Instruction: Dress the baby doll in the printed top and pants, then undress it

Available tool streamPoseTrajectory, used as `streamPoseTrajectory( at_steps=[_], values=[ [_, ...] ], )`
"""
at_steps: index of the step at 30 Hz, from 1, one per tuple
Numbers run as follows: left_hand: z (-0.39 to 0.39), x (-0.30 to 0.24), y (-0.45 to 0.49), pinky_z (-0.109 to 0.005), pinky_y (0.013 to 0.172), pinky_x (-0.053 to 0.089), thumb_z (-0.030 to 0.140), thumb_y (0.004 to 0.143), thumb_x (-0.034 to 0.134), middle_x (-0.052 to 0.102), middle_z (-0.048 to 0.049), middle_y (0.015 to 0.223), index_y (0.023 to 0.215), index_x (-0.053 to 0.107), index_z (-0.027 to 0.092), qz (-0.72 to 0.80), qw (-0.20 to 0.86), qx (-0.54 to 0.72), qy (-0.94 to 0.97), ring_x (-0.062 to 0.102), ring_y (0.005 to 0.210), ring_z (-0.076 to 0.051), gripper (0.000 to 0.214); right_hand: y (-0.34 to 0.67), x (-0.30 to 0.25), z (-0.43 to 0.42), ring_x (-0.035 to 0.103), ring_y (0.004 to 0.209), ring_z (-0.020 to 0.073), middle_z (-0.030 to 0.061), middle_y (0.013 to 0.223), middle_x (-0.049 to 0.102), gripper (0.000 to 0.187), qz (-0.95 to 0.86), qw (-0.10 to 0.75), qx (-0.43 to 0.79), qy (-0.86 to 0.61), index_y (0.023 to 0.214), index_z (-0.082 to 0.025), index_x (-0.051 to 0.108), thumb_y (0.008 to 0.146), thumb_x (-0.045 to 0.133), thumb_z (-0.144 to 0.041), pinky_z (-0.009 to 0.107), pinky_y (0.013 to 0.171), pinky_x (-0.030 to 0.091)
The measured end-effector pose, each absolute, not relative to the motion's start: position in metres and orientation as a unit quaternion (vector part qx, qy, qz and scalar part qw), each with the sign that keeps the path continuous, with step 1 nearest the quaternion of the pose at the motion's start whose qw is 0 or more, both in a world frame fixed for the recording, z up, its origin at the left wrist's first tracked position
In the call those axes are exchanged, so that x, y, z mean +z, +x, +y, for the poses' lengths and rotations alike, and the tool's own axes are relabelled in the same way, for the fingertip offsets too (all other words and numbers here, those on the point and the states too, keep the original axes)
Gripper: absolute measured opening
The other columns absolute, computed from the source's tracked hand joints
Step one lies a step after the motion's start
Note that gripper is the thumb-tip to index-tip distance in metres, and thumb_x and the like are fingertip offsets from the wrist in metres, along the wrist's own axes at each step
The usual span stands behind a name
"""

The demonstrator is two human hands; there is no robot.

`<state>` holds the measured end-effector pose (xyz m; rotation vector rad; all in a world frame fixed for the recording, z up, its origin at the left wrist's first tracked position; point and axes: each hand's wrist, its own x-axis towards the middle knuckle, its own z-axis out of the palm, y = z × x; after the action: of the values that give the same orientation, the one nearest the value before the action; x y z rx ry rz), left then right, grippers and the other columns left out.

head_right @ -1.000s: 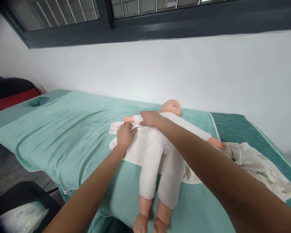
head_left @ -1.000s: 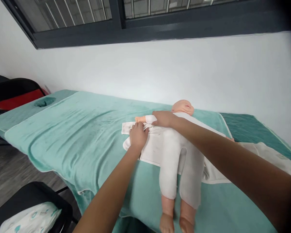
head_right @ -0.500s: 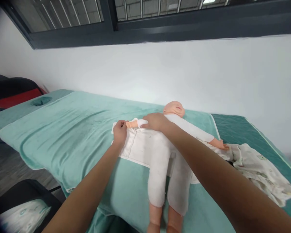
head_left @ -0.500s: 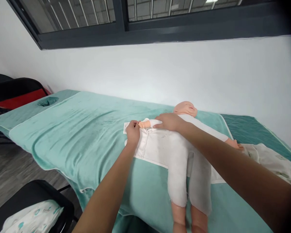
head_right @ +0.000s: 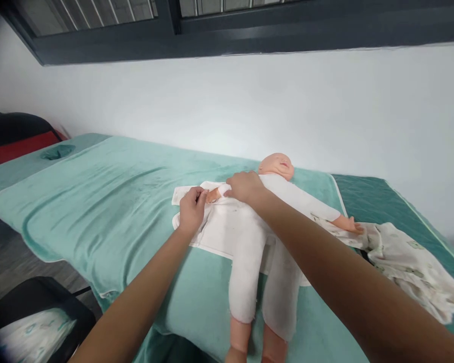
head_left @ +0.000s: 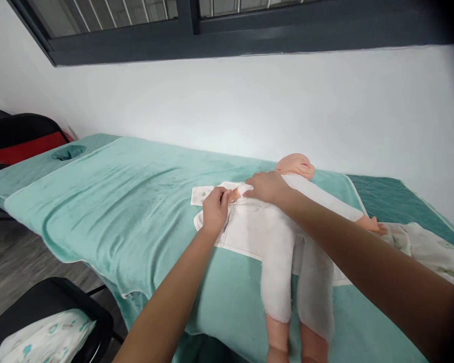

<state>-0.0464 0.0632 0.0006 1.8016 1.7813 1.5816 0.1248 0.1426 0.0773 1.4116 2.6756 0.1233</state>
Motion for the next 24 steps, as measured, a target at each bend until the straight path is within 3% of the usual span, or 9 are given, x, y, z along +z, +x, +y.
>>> streamPoseTrajectory(
  at_steps=[7,12,17,24],
  values=[
    [0.063,0.002,-0.032,-0.026,0.068,0.042,0.036,0.098,0.047,0.066,-0.0005,0.08,0.088,0.058,0.022,0.576,0.091,0.498,0.642,0.059,0.074,-0.015,0.021,0.122,0.07,0.141,0.063,0.099,0.0309,0.0138,0.106,0.069,0.039,0.869,0.048,0.056,0.49,0.105,-0.02,0.066,0.093,0.045,-0.051,0.042,0.085,0.039],
    [0.062,0.001,-0.019,-0.028,0.066,0.04,0.041,0.1,0.041,0.07,-0.0026,0.092,0.096,0.06,0.022,0.555,0.041,0.363,0.748,0.063,0.078,-0.017,0.027,0.115,0.06,0.14,0.064,0.096,0.031,0.0171,0.106,0.069,0.032,0.865,0.035,0.066,0.496,0.115,-0.014,0.057,0.088,0.054,-0.03,0.041,0.084,0.039],
    [0.057,0.001,-0.019,-0.027,0.065,0.037,0.039,0.101,0.038,0.07,-0.0028,0.09,0.097,0.063,0.024,0.558,0.048,0.341,0.755,0.063,0.078,-0.017,0.029,0.115,0.061,0.138,0.064,0.095,0.0295,0.0186,0.106,0.068,0.025,0.859,0.021,0.065,0.508,0.111,-0.014,0.057,0.09,0.044,-0.02,0.04,0.084,0.039],
    [0.059,0.002,-0.026,-0.029,0.069,0.038,0.033,0.099,0.04,0.069,-0.0043,0.093,0.101,0.062,0.024,0.611,0.054,0.395,0.684,0.062,0.083,-0.019,0.023,0.128,0.069,0.132,0.061,0.102,0.0306,0.0167,0.113,0.066,0.039,0.858,-0.025,0.048,0.511,0.115,-0.015,0.058,0.095,0.044,-0.045,0.04,0.086,0.041]
  ],
)
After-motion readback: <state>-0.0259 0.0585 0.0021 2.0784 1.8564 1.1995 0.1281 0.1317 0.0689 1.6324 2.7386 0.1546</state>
